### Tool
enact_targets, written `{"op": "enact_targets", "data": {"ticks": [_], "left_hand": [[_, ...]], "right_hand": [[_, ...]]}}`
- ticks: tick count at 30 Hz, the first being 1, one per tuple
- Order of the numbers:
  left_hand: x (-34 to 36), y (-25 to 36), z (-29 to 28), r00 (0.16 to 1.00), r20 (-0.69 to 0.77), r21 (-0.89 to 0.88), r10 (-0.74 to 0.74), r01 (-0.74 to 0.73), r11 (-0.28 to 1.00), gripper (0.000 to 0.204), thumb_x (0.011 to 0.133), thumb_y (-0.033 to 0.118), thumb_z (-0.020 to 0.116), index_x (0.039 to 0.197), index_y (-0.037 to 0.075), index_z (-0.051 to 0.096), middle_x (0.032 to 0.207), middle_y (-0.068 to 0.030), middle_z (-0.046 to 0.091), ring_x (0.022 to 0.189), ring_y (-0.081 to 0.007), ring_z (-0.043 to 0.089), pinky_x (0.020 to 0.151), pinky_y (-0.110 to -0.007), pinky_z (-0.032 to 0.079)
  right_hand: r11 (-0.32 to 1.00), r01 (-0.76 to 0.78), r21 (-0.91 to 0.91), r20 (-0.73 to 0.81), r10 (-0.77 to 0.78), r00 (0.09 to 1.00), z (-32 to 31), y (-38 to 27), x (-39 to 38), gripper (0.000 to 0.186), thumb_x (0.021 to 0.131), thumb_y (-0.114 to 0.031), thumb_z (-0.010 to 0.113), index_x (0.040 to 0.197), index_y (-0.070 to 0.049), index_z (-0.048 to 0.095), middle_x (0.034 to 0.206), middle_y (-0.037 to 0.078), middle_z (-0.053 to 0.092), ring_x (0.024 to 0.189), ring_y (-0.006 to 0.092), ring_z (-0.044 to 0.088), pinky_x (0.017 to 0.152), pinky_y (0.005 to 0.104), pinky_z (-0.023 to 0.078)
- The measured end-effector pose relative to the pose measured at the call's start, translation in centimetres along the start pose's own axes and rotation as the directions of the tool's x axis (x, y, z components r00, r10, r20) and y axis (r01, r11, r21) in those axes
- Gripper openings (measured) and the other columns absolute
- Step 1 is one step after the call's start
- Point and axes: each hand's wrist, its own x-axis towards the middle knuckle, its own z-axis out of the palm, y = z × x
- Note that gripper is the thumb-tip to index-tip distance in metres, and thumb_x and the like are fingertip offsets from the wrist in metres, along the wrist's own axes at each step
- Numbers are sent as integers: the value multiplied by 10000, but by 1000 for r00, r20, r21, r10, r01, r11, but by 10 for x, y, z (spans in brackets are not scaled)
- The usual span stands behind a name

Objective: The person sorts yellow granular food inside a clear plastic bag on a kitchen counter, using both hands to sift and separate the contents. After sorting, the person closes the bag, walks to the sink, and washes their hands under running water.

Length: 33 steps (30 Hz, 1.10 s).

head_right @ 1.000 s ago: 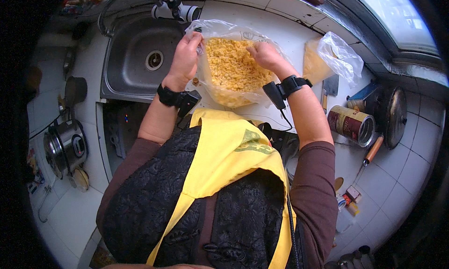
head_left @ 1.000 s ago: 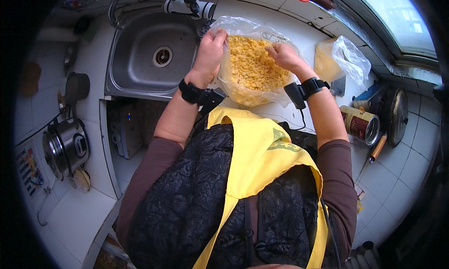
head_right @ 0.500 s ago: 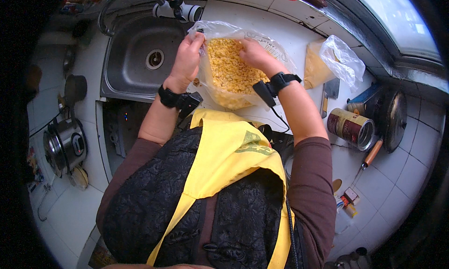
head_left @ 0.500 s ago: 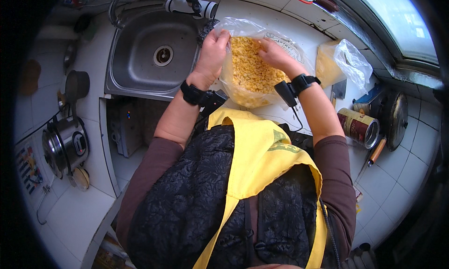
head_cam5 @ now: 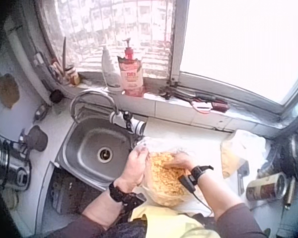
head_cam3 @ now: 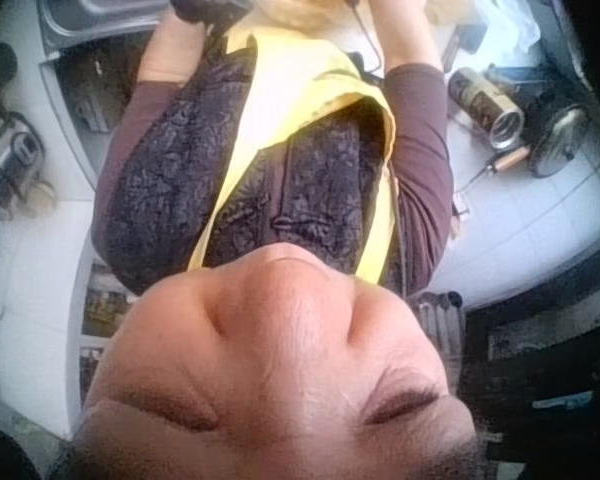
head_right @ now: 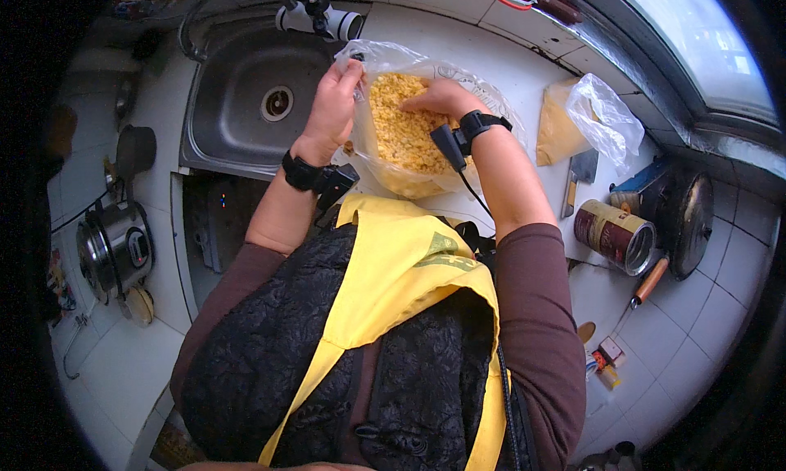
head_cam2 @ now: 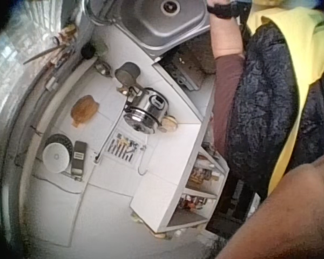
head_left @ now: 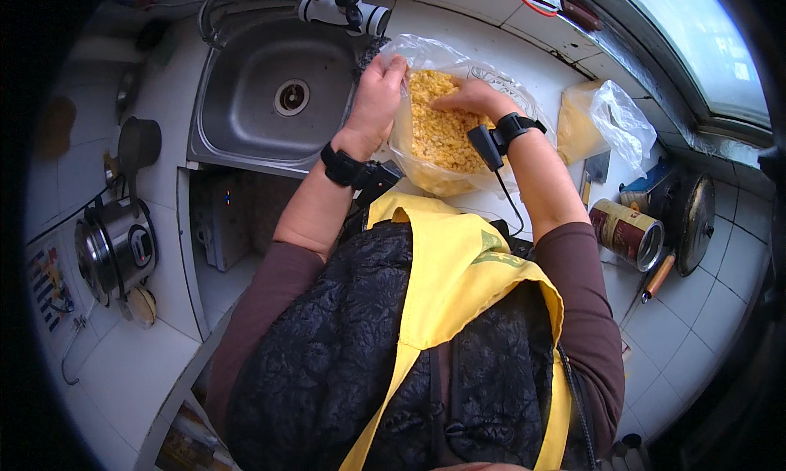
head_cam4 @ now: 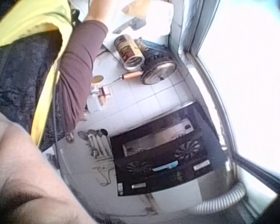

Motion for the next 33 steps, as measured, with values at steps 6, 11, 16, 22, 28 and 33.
{"op": "enact_targets", "data": {"ticks": [6,11,16,22,28,33], "left_hand": [[1,-1,6,1000,-26,-29,5,-6,1000,98,966,152,522,938,86,590,822,36,559,754,-64,505,700,-226,402],[-4,6,1,995,-94,-19,34,-36,999,83,959,141,532,947,84,591,835,31,574,748,-65,520,698,-219,409],[-6,7,0,997,-68,-60,38,-42,997,92,961,147,529,957,77,588,836,31,572,759,-65,519,703,-226,412],[-10,7,8,997,-71,-94,6,-13,996,98,970,148,522,972,84,595,866,34,581,792,-64,529,727,-226,416],[-9,7,15,994,-85,-139,-64,51,989,118,978,154,497,977,70,580,856,28,567,780,-60,507,716,-228,407],[-7,3,12,995,-55,-105,-81,75,992,121,979,160,490,956,71,570,818,31,537,740,-61,478,680,-226,386]], "right_hand": [[942,79,-327,-118,-123,985,9,0,-7,763,620,-503,793,1149,19,620,1048,188,675,970,305,640,841,344,495],[938,127,-323,85,-105,991,4,-7,-21,706,663,-474,760,1185,-23,609,1070,183,670,997,306,632,862,370,488],[789,243,-564,148,-194,970,15,-3,-63,557,742,-306,720,1269,-209,567,1262,152,502,1123,399,482,892,459,469],[656,244,-714,137,-211,968,36,5,-83,545,783,-156,633,1299,-252,484,1329,154,419,1124,422,465,831,544,481],[758,253,-601,9,-310,951,43,13,-39,466,777,-76,584,1226,-164,496,1205,206,488,990,427,544,765,496,502],[798,209,-565,-61,-293,954,39,19,6,253,839,-122,489,1069,-56,570,974,208,646,922,369,633,783,449,512]]}}
